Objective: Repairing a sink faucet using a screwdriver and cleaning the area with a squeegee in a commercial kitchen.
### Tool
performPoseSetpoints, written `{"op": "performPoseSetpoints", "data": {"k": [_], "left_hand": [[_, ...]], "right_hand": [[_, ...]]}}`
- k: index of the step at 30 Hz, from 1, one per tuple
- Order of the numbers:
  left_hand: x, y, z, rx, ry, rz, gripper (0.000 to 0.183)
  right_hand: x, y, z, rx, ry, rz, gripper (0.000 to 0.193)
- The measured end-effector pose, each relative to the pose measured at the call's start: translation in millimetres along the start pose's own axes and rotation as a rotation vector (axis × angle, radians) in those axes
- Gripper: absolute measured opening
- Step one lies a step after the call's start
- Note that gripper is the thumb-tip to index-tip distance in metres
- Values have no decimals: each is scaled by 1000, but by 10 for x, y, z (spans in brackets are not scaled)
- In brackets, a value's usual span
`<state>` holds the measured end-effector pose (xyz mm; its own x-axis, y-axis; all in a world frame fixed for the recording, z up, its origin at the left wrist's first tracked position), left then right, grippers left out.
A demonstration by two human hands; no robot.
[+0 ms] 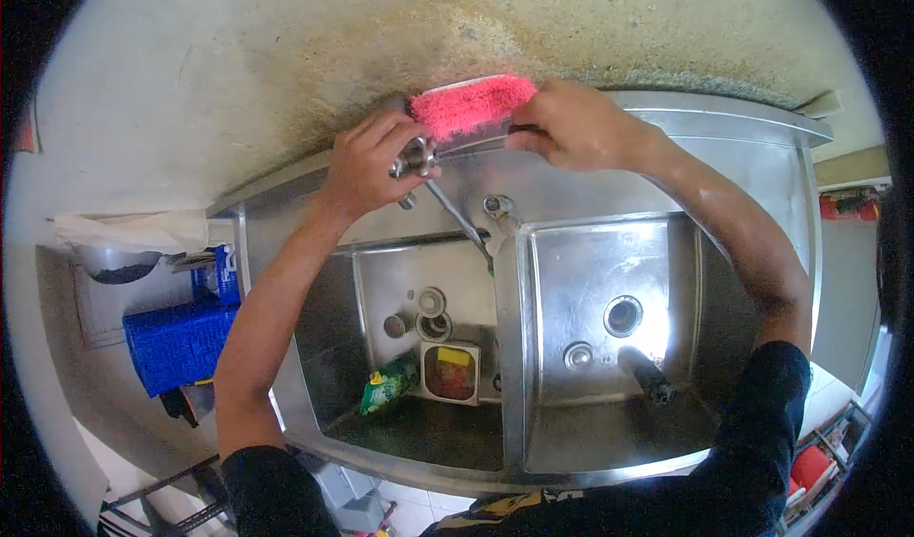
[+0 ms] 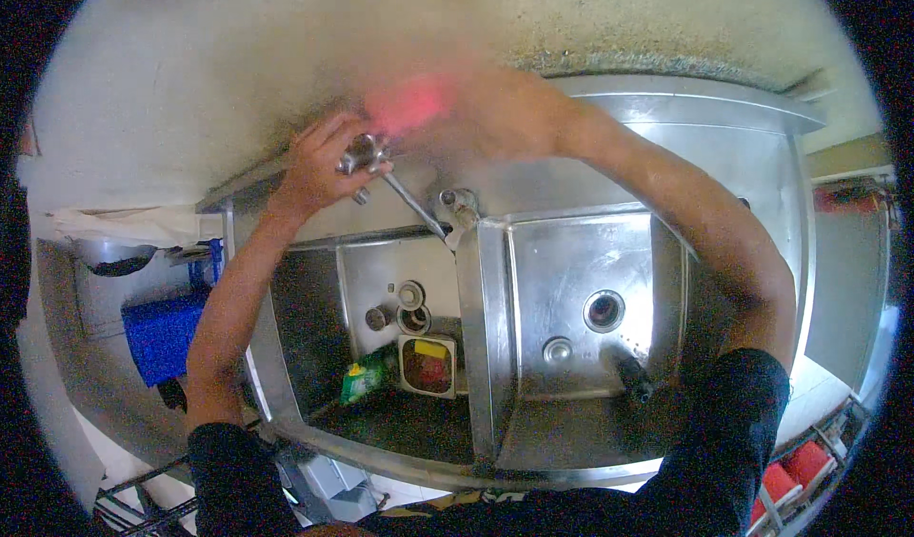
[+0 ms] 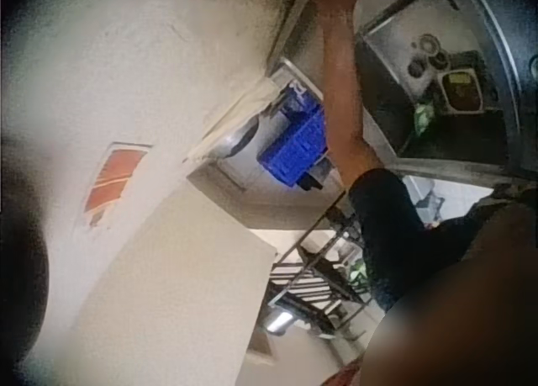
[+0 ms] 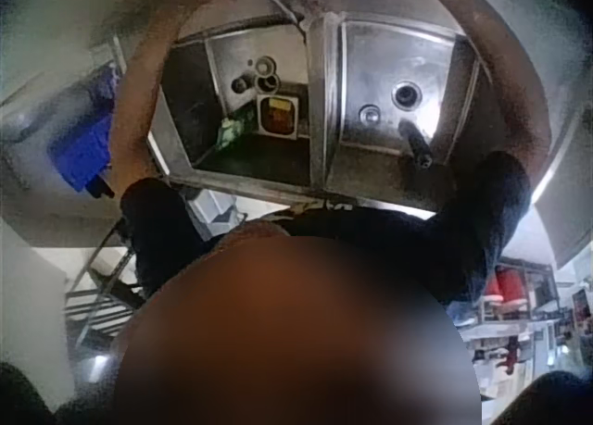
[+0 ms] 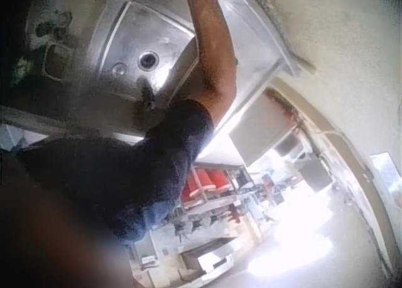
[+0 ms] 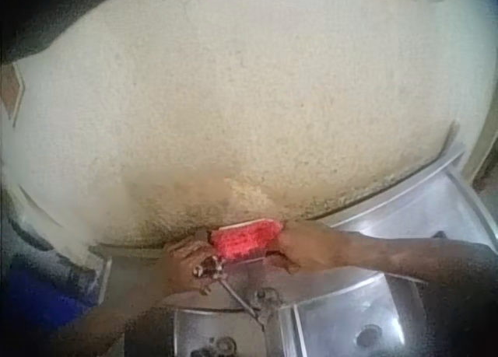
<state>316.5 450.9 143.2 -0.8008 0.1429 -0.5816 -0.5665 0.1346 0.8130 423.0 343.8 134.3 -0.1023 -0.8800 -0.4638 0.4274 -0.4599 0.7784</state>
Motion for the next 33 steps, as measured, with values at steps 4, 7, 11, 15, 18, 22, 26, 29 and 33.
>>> {"op": "performPoseSetpoints", "data": {"k": [4,7,11,15,18,22,26,29,33], "left_hand": [[39,-81,44,-66,75,63,47],[55,-103,88,-90,61,74,53],[5,0,-7,-55,19,78,66],[20,32,-15,-43,-17,0,73],[13,-1,-23,-64,40,31,77],[-1,54,-56,-75,39,-15,80],[64,-3,4,-77,101,37,81],[87,83,36,-6,32,-53,76],[112,111,130,108,120,-116,51]], "right_hand": [[102,-76,-74,115,86,-129,22],[146,-227,-175,238,137,-5,24],[144,-284,-132,275,199,21,26],[162,-310,-97,332,201,38,25],[290,-233,95,424,382,-162,23],[555,-117,399,523,610,-466,31],[622,-139,368,535,659,-477,33],[556,-121,446,500,686,-519,32],[210,-2,300,184,150,-318,19]]}}
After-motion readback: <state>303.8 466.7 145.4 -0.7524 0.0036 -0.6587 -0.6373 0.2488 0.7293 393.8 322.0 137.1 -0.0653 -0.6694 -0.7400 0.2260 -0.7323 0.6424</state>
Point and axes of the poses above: each hand's wrist, its own x-axis away from the middle knuckle, its own y-axis out of the back of the hand, z = x × y, the point moved 9 cm from there along -x, towards the middle knuckle, and after that the axes turned 14 degrees about -z, right-handed, at the moved point
